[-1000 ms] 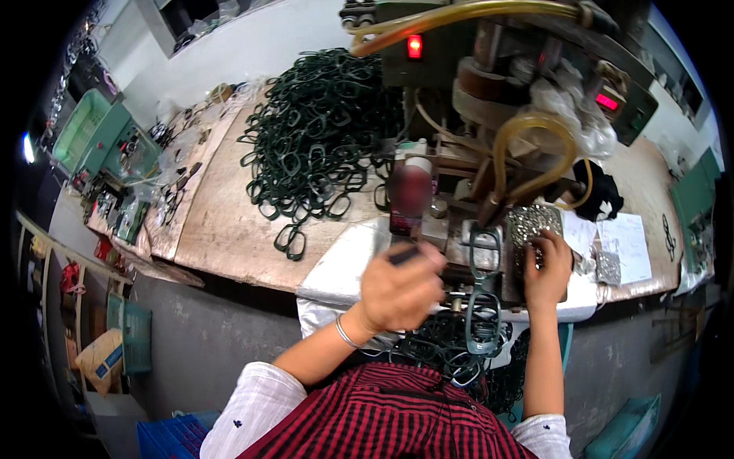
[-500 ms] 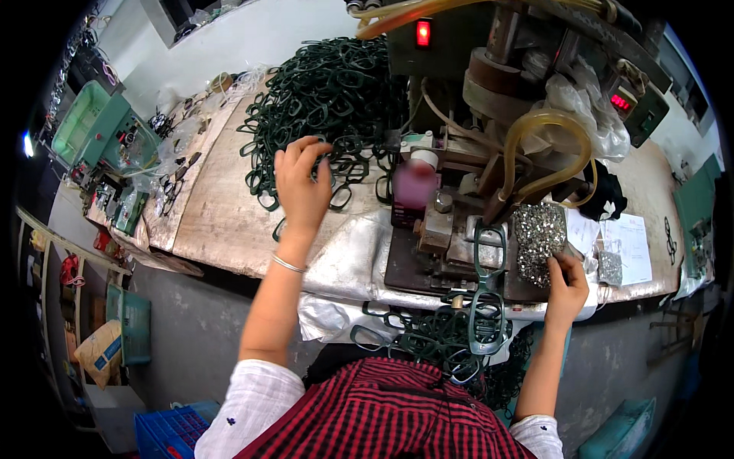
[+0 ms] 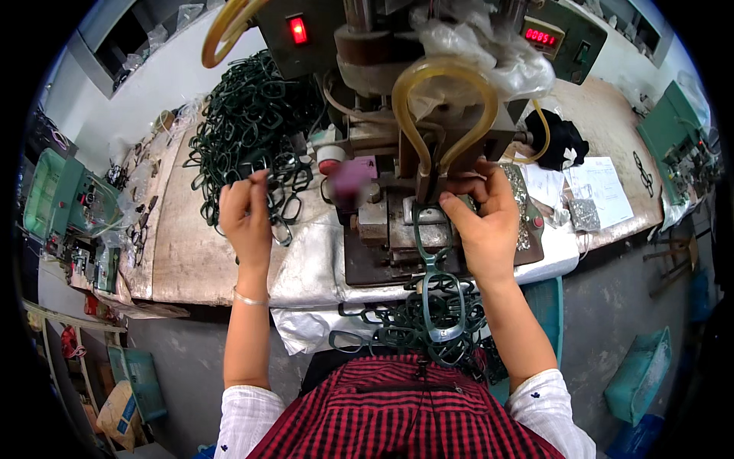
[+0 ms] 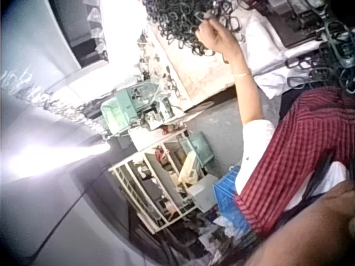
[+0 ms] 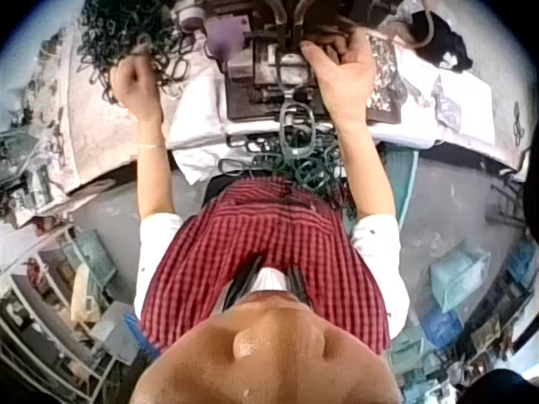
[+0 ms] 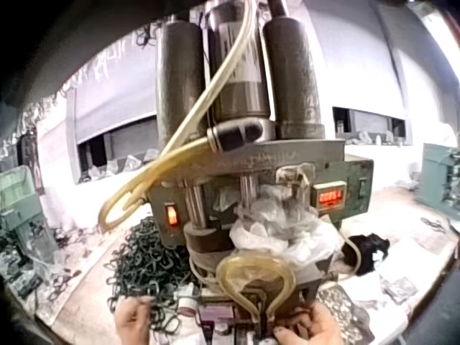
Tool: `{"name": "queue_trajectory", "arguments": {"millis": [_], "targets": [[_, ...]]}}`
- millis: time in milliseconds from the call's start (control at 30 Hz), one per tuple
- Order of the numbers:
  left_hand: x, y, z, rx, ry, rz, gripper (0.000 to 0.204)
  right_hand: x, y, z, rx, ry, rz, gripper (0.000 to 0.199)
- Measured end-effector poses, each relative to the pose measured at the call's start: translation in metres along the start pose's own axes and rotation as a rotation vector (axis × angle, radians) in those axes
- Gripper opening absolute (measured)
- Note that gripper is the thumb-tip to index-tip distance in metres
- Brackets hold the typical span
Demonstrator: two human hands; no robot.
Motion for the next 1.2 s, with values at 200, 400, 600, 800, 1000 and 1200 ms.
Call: {"name": "queue_trajectory", "arguments": {"millis": [200,400,600,800,1000,1200], "targets": [[0.008,0.140,0.029,-0.213,-0.031,-0.563,0.021,-0.013,-0.015,-0.004,-0.146,0.000,0.153,0.051],[0.024,0.170,-0.007,0.224,-0.318,-1.181,0.015,0.003,-0.031,-0.022,0.113,-0.062,-0.352,0.044],[-0.010,0.187,-0.049,1.164,-1.199,-1.252,0.030,0.094,0.046,-0.019,0.282,0.171,-1.376,0.016],[-0.024,0.180,-0.053,1.229,-1.105,-1.320,0.035,0.106,0.052,-0.006,0.163,0.165,-1.094,0.016],[-0.027,0.182,-0.059,1.182,-1.070,-1.311,0.035,0.087,0.063,-0.015,0.219,0.110,-1.344,0.020],[-0.018,0.164,-0.075,1.088,-1.163,-1.479,0.035,0.081,0.058,-0.012,0.353,0.184,-1.299,0.011]]}}
Point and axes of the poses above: each hand's wrist, its own z-axis towards the middle knuckle, its own x-axis out of the back of the hand, y = z × x, the point moved 2 cm from there along z, towards the middle knuckle, and after that the axes turned 2 degrees about -z, right-handed, at the moved point
